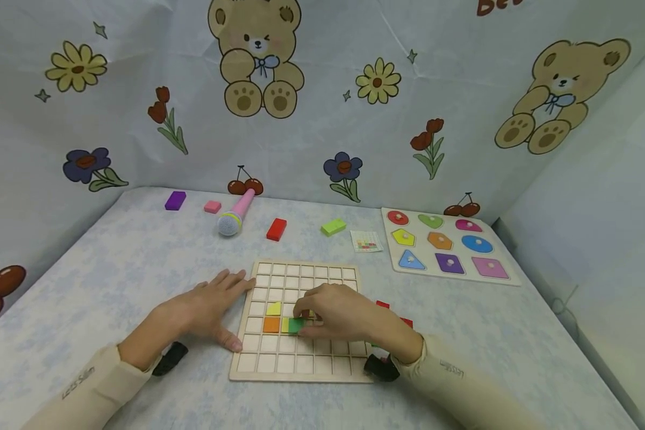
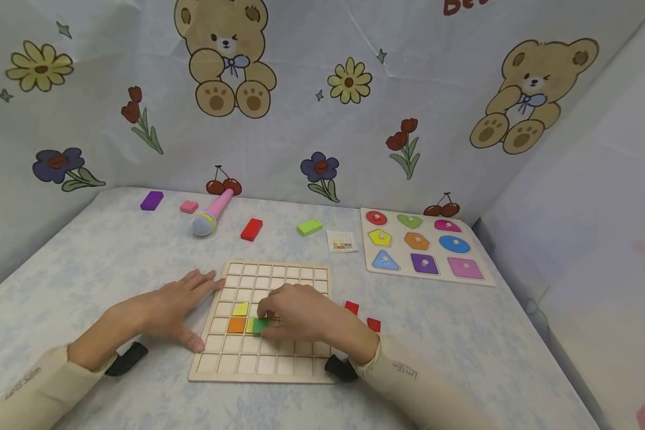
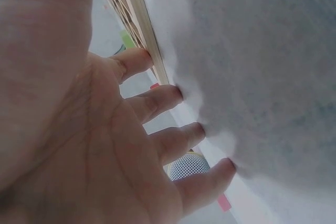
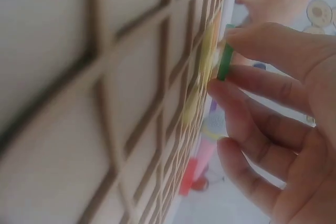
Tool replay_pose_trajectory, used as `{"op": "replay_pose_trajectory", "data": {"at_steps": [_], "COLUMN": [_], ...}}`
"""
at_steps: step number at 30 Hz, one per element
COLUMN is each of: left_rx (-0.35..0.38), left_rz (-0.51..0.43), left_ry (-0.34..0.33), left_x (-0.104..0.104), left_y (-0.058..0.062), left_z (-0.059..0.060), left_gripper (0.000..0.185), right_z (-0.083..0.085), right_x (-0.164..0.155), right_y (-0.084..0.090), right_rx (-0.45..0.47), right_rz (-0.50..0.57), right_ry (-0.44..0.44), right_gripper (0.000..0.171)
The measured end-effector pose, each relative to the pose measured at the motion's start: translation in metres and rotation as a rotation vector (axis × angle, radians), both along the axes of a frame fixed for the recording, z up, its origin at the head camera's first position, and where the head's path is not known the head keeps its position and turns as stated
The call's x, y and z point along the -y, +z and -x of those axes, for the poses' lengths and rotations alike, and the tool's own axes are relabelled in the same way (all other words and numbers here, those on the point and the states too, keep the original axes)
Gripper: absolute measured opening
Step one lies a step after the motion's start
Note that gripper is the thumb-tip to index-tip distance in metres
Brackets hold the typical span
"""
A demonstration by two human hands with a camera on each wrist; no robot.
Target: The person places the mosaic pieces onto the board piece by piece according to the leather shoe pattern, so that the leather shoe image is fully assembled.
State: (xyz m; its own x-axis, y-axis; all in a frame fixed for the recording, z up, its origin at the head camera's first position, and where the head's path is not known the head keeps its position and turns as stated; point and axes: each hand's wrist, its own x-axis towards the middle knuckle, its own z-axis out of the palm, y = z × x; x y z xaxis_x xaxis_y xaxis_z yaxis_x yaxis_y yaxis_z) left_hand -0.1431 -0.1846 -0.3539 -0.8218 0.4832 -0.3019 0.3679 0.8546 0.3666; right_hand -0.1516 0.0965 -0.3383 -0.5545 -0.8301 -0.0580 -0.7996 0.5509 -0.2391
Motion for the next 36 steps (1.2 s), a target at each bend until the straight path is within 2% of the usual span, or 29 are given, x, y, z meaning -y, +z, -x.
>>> {"op": "replay_pose_trajectory", "data": {"at_steps": [4,15,22,31,34,36], "left_rx": [0.011,-0.001,-0.011,-0.026,-0.032,-0.034], "left_rz": [0.001,-0.008,-0.018,-0.02,-0.016,-0.012], "left_ry": [0.002,-0.002,-0.01,-0.018,-0.021,-0.021], "left_x": [0.0,0.001,0.001,0.002,0.001,0.001], "left_y": [0.0,0.0,0.001,-0.001,-0.001,-0.002], "left_z": [0.0,-0.002,-0.002,-0.003,-0.002,-0.002], "left_gripper": [0.124,0.124,0.123,0.124,0.123,0.124], "right_z": [-0.005,-0.019,-0.022,-0.025,-0.026,-0.026], "right_x": [0.014,0.044,0.049,0.047,0.045,0.042], "right_y": [-0.002,-0.007,-0.005,-0.005,-0.001,0.001], "right_rx": [0.013,-0.1,-0.098,-0.205,-0.201,-0.167], "right_rz": [-0.012,-0.056,-0.091,-0.116,-0.158,-0.183], "right_ry": [0.007,0.122,0.13,0.184,0.169,0.149], "right_gripper": [0.021,0.018,0.017,0.005,0.01,0.02]}}
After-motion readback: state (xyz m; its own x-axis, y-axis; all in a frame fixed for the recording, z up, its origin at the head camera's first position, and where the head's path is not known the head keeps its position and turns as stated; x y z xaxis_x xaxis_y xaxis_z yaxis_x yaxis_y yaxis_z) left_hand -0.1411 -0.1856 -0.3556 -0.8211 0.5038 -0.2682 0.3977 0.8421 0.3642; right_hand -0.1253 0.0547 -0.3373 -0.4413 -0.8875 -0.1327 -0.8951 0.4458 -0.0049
